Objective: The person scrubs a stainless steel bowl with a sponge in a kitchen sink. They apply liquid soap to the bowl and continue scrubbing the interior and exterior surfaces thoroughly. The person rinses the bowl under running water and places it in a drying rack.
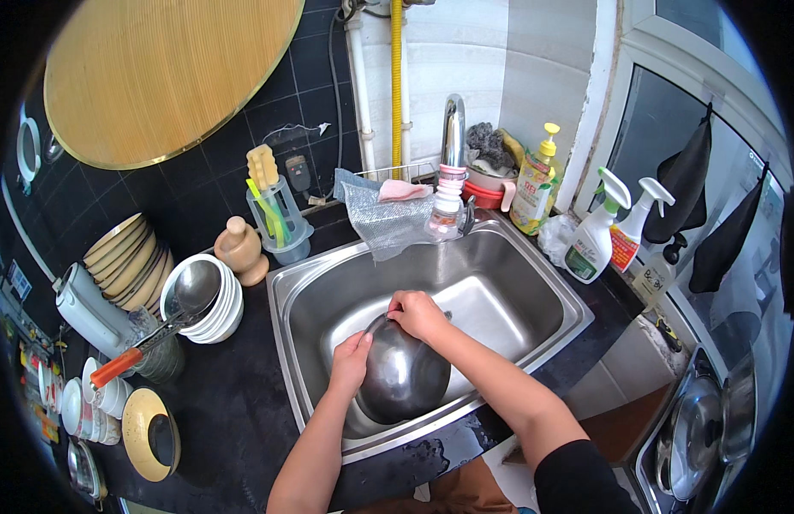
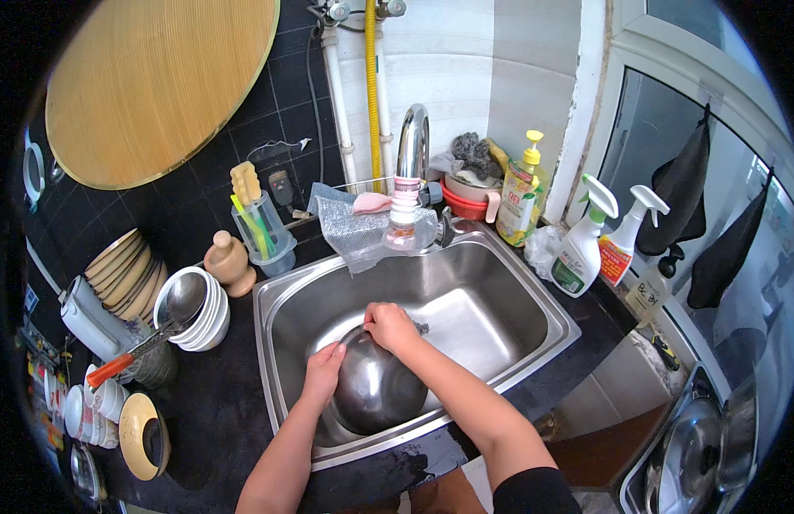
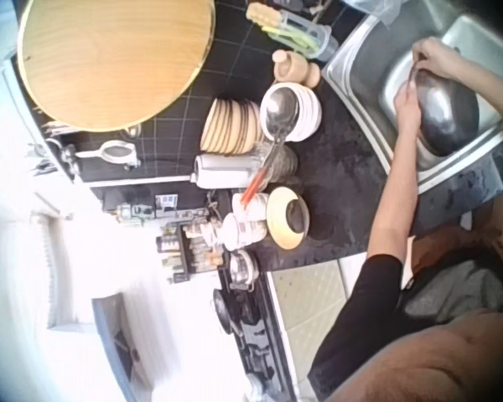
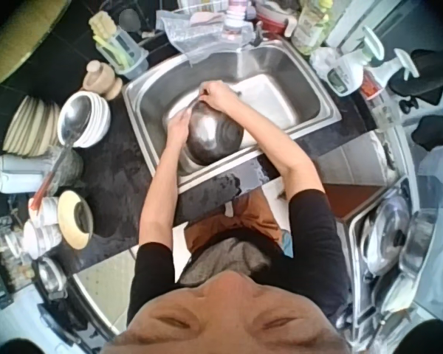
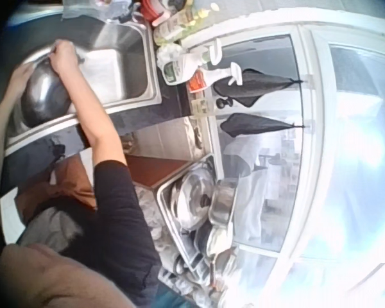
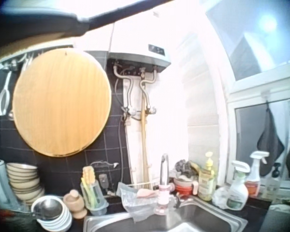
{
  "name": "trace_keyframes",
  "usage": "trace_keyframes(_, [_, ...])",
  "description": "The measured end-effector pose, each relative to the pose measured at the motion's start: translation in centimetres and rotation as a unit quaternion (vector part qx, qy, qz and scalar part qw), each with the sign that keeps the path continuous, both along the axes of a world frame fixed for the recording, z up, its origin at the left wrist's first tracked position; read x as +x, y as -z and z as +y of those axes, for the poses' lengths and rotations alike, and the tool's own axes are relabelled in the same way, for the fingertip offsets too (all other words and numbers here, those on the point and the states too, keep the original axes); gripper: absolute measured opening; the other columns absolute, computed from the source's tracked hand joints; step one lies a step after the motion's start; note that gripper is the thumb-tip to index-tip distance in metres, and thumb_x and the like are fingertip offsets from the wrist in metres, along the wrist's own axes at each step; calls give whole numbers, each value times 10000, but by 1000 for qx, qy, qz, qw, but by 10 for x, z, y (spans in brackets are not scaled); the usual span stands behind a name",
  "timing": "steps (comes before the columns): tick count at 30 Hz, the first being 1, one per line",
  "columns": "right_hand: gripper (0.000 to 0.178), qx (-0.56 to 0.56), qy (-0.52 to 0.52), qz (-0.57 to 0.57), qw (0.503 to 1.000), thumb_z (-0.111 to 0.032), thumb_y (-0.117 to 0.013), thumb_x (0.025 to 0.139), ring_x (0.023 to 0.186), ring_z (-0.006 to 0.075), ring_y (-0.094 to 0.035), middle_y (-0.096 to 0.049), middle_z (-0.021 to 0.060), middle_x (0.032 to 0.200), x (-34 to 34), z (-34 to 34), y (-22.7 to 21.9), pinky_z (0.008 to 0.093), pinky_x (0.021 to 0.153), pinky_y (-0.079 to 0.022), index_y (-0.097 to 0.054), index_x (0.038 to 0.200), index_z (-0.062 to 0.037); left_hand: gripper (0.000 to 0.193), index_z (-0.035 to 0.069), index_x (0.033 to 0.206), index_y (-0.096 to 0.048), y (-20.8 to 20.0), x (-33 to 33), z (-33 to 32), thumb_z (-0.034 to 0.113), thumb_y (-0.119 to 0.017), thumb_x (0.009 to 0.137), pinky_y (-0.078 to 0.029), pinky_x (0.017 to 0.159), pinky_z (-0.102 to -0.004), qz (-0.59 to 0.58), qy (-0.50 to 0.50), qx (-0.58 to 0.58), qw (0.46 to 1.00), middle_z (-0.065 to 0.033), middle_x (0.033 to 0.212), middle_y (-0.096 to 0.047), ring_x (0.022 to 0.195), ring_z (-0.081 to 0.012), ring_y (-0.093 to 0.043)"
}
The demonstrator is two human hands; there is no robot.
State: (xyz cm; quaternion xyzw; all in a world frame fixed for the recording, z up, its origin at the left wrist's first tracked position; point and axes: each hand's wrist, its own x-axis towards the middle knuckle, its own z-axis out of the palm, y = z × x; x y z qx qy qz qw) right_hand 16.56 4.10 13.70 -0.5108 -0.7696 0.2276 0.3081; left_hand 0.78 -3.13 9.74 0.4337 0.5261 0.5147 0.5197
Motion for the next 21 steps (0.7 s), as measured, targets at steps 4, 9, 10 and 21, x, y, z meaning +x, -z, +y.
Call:
trace_keyframes(4, [103,13,-3,27,1000,-93,-665,703,731,309,-615,-631,156,764,-7,-8,4,371,679,-486,-634,772,-24,308,-32,1089,-576,11,-4,7,215,-524,913,-436,718,-216,-9,7,-9,1000,-23,899,-619,768,-78,-536])
trace_keyframes(9, [168,-8,-20,118,993,-97,-723,633,715,297,-611,-613,159,776,-10,-2,12,370,675,-488,-633,746,-12,300,-24,1080,-583,5,-5,3,220,-510,921,-436,715,-214,-21,8,-39,999,-17,891,-619,753,-80,-538])
trace_keyframes(10, [184,-7,-4,134,991,-107,-736,622,712,294,-611,-614,156,781,-7,2,18,369,673,-488,-632,740,-11,305,-20,1085,-580,3,-4,4,227,-506,922,-435,723,-215,-21,14,-42,999,-16,899,-618,763,-79,-537])
trace_keyframes(21, [104,-124,87,-15,988,-153,-660,670,779,297,-629,-652,141,789,3,18,24,361,727,-494,-671,735,-71,299,-9,1072,-578,0,-5,3,240,-500,925,-433,738,-219,-29,26,-58,998,-18,903,-617,776,-81,-539])
